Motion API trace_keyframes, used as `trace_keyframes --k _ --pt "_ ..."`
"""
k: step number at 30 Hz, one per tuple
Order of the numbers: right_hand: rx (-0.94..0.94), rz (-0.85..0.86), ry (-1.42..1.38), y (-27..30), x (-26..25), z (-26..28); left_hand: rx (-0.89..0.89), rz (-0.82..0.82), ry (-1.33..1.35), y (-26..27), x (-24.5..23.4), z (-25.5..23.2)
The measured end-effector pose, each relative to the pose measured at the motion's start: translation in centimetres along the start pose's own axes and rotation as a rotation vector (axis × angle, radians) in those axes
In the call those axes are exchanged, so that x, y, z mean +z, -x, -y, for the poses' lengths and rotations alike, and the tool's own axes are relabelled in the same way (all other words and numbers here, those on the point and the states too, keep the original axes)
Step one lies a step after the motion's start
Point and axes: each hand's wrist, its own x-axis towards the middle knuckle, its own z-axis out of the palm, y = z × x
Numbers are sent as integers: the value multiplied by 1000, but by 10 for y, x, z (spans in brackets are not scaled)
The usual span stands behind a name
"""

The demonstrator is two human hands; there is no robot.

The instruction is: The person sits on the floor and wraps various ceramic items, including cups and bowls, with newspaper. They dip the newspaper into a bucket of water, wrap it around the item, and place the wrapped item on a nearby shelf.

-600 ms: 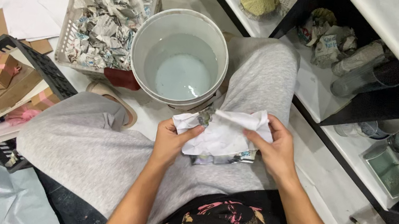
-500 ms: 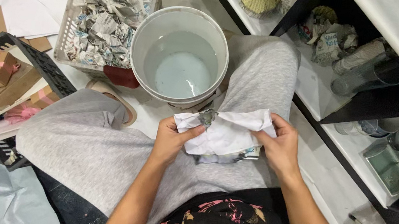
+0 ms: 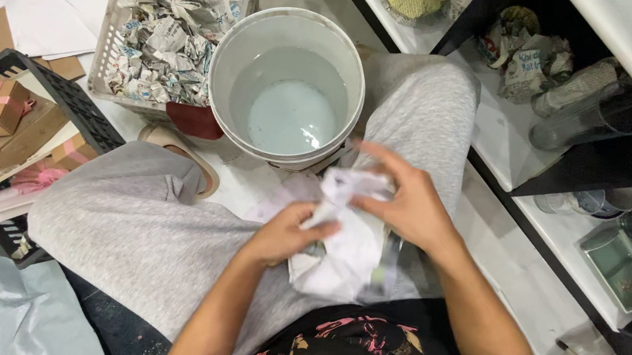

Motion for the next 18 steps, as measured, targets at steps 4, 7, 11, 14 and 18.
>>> trace_keyframes --k 4,7,11,14,18 --pt "4 -67 -442 1 13 -14 104 -228 330 -5 -16 7" --pt "92 7 -378 7 22 -48 98 -243 372 -4 -19 9" --pt "189 81 -446 6 21 -89 30 -145 452 -4 -18 6" --pt "-147 121 -341 6 13 -97 108 30 531 6 -24 -8" --pt "-319 44 -212 16 4 -79 152 136 692 22 -26 -31"
